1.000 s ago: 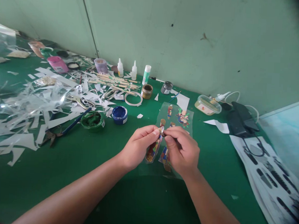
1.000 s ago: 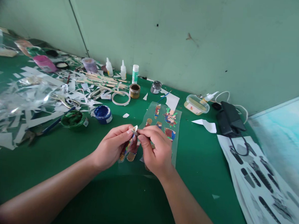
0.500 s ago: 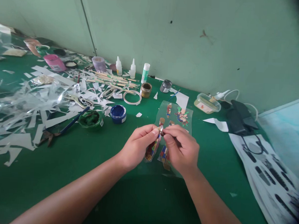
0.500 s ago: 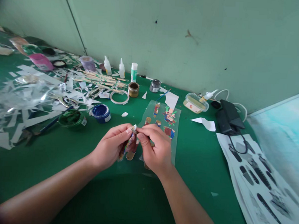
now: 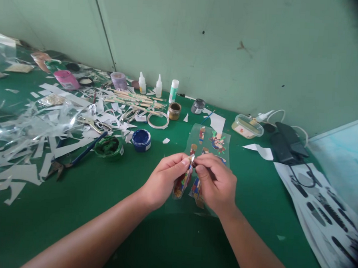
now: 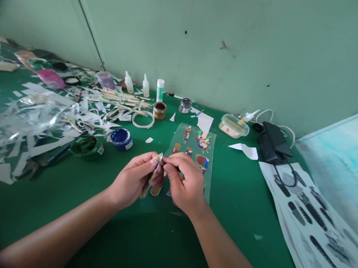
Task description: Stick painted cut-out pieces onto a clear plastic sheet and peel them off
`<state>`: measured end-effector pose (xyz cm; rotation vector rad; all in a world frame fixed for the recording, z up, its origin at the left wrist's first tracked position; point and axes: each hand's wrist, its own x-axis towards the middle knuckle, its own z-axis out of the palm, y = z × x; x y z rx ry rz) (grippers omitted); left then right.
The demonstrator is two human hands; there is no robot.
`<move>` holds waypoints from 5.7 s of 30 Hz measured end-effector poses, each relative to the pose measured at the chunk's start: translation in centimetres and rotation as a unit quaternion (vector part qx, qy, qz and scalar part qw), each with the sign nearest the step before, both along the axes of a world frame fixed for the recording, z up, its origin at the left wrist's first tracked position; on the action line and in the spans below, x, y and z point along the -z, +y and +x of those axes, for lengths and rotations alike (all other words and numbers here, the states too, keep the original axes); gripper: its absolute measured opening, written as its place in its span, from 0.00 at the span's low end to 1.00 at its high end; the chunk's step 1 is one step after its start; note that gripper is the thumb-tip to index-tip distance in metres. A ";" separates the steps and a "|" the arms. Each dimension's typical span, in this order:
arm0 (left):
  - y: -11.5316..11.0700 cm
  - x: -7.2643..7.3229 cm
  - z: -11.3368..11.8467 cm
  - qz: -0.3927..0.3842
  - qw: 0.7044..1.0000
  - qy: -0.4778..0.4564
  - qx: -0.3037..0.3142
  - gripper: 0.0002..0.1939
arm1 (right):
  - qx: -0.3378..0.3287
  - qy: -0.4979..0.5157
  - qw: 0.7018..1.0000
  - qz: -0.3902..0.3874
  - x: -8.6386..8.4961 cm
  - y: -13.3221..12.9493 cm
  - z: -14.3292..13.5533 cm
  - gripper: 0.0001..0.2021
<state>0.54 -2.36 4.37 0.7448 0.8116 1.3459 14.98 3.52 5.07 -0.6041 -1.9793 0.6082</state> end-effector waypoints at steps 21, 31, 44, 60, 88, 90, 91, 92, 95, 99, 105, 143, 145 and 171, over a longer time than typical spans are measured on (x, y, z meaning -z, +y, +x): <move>-0.7 -1.2 0.3 0.001 0.999 0.049 -0.006 0.20 | 0.018 0.010 1.000 -0.007 0.1 -0.8 -0.2 0.05; -0.6 -0.8 0.3 0.008 0.999 0.030 0.012 0.19 | 0.040 0.017 0.998 0.037 0.4 -0.9 -0.4 0.06; -0.4 -0.8 0.2 0.006 1.000 0.021 0.022 0.20 | 0.034 0.019 0.998 0.040 0.4 -0.8 -0.4 0.06; -0.5 -0.6 0.2 0.019 0.999 0.021 0.042 0.19 | 0.060 0.041 0.996 -0.044 0.1 0.1 0.2 0.03; -0.6 -0.6 0.2 0.024 0.993 0.111 -0.028 0.20 | -0.041 -0.011 0.999 -0.009 -0.3 0.5 0.6 0.07; -0.6 -0.7 0.1 0.018 0.993 0.110 -0.023 0.20 | -0.038 -0.009 0.999 -0.010 -0.3 0.5 0.5 0.06; -0.6 -0.7 0.1 0.014 0.994 0.108 -0.018 0.20 | -0.037 -0.007 0.999 -0.009 -0.3 0.6 0.5 0.06; -0.6 -0.7 0.1 0.009 0.994 0.105 -0.012 0.21 | -0.035 -0.006 0.999 -0.008 -0.2 0.6 0.4 0.06; -0.5 -0.6 0.0 0.000 0.996 0.092 0.001 0.21 | -0.029 -0.001 1.000 0.001 -0.2 0.6 0.4 0.06; -0.5 -0.4 0.0 0.005 0.998 0.064 0.009 0.21 | -0.028 0.004 1.000 0.007 0.0 0.5 0.4 0.05; -0.4 -0.1 0.1 0.004 0.999 0.030 0.022 0.19 | -0.025 0.018 0.999 0.006 0.3 0.4 0.3 0.06; -0.6 -1.5 0.2 0.051 0.979 0.181 -0.076 0.18 | 0.027 0.006 0.998 -0.051 0.4 0.7 1.0 0.09; -0.6 -1.4 0.2 0.045 0.983 0.170 -0.060 0.16 | 0.036 0.011 0.998 -0.055 0.3 0.5 1.0 0.08; -0.3 -1.3 0.3 -0.059 0.997 -0.008 -0.049 0.11 | 0.000 -0.026 0.999 0.046 0.1 0.5 0.9 0.16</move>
